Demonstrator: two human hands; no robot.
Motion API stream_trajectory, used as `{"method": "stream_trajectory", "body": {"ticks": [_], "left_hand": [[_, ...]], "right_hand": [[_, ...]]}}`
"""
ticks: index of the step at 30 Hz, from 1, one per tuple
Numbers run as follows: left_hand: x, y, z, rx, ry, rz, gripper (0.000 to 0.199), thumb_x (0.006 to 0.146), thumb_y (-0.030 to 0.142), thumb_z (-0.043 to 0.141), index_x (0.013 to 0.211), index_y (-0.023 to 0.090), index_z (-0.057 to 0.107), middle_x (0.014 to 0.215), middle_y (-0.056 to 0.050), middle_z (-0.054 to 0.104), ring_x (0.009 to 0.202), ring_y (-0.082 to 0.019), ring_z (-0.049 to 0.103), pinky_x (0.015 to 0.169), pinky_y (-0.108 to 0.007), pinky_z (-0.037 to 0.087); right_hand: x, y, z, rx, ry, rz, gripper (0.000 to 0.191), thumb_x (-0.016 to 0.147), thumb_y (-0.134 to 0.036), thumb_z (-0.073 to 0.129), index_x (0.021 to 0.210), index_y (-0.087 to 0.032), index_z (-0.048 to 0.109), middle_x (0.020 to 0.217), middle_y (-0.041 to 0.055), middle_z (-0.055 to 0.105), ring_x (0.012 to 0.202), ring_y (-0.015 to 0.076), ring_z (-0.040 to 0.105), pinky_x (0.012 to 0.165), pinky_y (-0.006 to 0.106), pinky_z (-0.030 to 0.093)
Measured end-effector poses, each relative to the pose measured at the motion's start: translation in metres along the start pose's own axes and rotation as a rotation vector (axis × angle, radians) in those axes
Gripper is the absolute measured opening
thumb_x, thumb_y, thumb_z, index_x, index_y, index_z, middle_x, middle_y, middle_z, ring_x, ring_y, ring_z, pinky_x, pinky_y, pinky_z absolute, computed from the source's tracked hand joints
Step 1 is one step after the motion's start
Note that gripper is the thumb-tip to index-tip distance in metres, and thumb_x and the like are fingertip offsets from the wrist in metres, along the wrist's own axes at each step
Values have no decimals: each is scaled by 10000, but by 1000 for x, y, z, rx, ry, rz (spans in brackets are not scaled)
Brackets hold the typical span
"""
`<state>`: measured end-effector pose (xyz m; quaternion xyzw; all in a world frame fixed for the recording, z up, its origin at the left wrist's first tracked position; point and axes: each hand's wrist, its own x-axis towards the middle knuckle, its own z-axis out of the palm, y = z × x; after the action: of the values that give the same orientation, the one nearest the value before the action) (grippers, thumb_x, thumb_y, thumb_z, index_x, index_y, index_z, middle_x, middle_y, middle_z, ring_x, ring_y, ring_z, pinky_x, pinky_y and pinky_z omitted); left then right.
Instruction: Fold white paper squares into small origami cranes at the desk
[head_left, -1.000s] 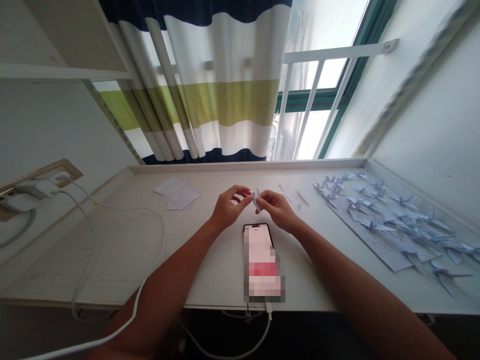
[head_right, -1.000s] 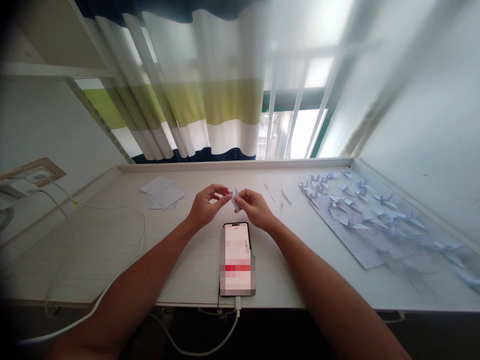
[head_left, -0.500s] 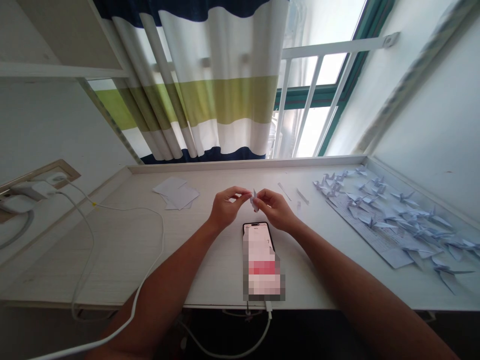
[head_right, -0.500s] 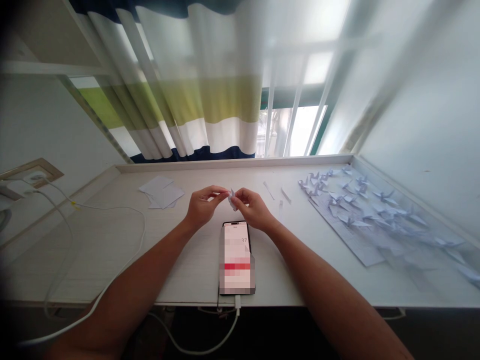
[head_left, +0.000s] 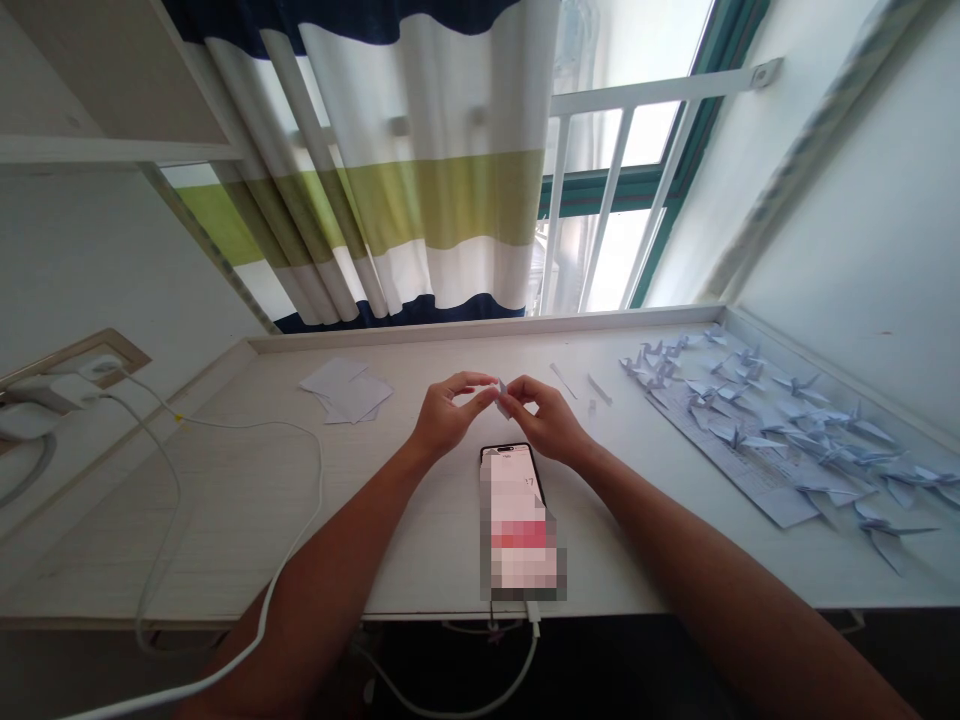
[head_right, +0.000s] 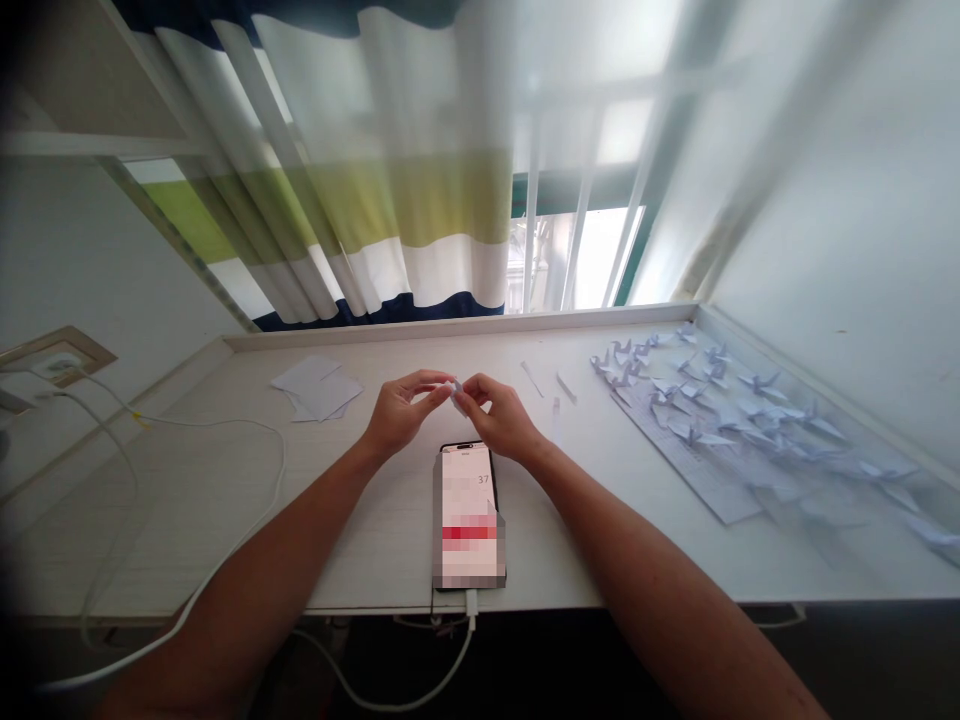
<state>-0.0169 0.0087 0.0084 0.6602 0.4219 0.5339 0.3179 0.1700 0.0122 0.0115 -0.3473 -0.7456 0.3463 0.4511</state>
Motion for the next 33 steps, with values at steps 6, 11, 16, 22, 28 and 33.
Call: {"method": "stream_trajectory", "body": {"ticks": [6, 11, 16, 22, 28, 33], "left_hand": [[-1, -4, 2, -57, 7, 9, 227, 834, 413, 745, 891, 199, 792, 971, -79, 779, 952, -232, 705, 923, -389, 523], [0, 0, 2, -36, 14, 20, 203, 847, 406, 726, 848, 213, 787, 957, -64, 776, 942, -222, 697, 936, -377, 500], [1, 1, -1, -21, -18, -11, 208, 882, 396, 676, 883, 212, 774, 993, -59, 774, 987, -227, 689, 956, -376, 483], [1, 1, -4, 33, 1, -1, 261, 918, 394, 620, 890, 188, 777, 964, -70, 775, 981, -238, 690, 963, -369, 476], [1, -3, -4, 64, -8, 6, 246, 884, 413, 676, 887, 186, 770, 949, -69, 772, 953, -232, 689, 957, -367, 481], [2, -2, -5, 61, -40, -15, 237, 887, 397, 667, 872, 175, 749, 930, -71, 763, 941, -225, 684, 960, -368, 477]], "right_hand": [[0, -1, 0, -16, 3, -10, 322, 949, -496, 587, 793, -214, 609, 757, 36, 666, 719, 182, 602, 721, 341, 490], [0, -1, 0, -14, 1, -3, 338, 939, -516, 595, 791, -213, 616, 749, 35, 670, 732, 189, 605, 731, 348, 493], [0, 1, 1, -11, 6, 4, 333, 928, -521, 609, 794, -216, 624, 763, 41, 678, 745, 194, 609, 720, 347, 496], [0, 4, 0, -3, 12, 26, 299, 920, -489, 627, 812, -211, 626, 790, 52, 694, 751, 198, 620, 711, 351, 500], [0, 2, 1, -8, -15, 36, 342, 930, -512, 603, 780, -206, 629, 763, 46, 685, 729, 189, 610, 710, 347, 490], [-1, 0, 1, -39, -26, 36, 347, 937, -514, 586, 792, -201, 627, 773, 49, 686, 727, 187, 606, 701, 341, 487]]}}
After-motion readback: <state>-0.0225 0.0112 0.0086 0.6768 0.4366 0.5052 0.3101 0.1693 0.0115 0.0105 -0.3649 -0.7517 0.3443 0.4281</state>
